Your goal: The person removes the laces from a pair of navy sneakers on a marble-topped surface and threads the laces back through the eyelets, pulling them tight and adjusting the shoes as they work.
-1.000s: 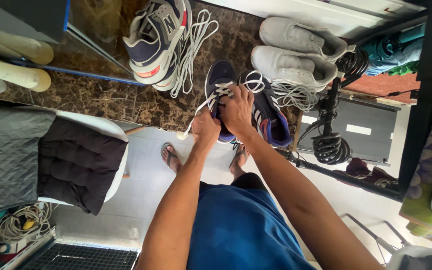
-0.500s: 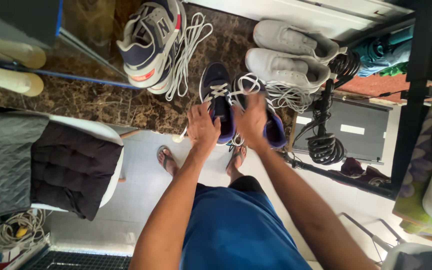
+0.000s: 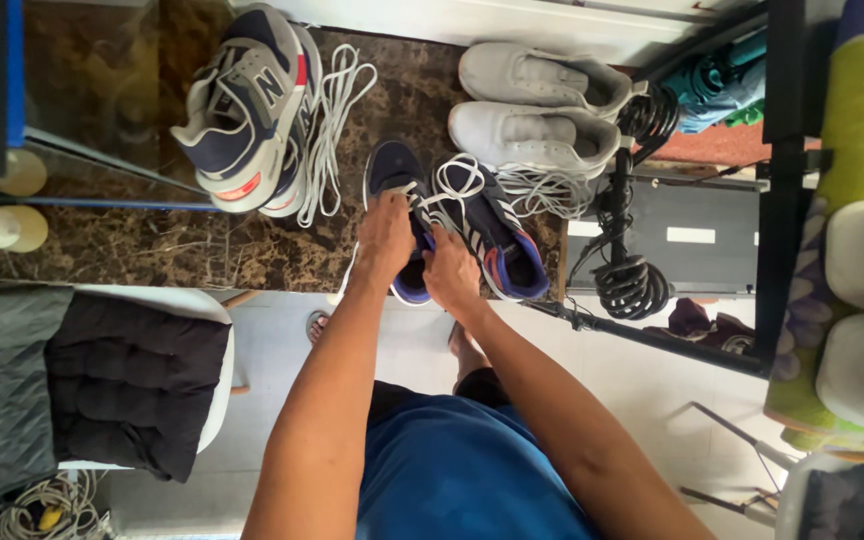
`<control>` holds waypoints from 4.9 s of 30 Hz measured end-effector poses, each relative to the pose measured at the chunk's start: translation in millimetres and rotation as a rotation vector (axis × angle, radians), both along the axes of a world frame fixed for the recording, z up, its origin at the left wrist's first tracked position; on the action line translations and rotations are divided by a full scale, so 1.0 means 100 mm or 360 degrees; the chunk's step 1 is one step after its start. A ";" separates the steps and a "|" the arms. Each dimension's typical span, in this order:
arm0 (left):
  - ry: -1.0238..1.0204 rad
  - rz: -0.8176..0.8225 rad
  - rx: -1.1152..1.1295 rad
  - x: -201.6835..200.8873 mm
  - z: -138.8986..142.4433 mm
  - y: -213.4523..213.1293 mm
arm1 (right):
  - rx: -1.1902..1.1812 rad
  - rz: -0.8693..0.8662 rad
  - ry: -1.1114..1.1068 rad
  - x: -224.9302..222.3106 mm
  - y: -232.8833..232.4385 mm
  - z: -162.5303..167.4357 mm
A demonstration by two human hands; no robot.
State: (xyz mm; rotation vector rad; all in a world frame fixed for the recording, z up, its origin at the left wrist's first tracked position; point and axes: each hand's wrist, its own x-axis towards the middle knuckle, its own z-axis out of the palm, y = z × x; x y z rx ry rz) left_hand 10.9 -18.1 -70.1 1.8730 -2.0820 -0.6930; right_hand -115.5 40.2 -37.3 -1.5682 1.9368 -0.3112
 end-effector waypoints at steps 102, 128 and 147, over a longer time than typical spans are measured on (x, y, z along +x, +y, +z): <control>-0.0599 -0.0160 -0.0219 0.12 -0.02 0.22 | 0.0087 0.0302 0.0423 0.13 -0.05 -0.30; 0.0296 0.0087 -0.0118 0.19 -0.01 0.32 | 0.0055 0.0097 0.0155 0.12 -0.01 -0.32; 0.0374 0.0796 -0.0226 0.76 0.09 0.56 | 0.0190 -0.0123 0.0060 0.00 -0.12 -0.17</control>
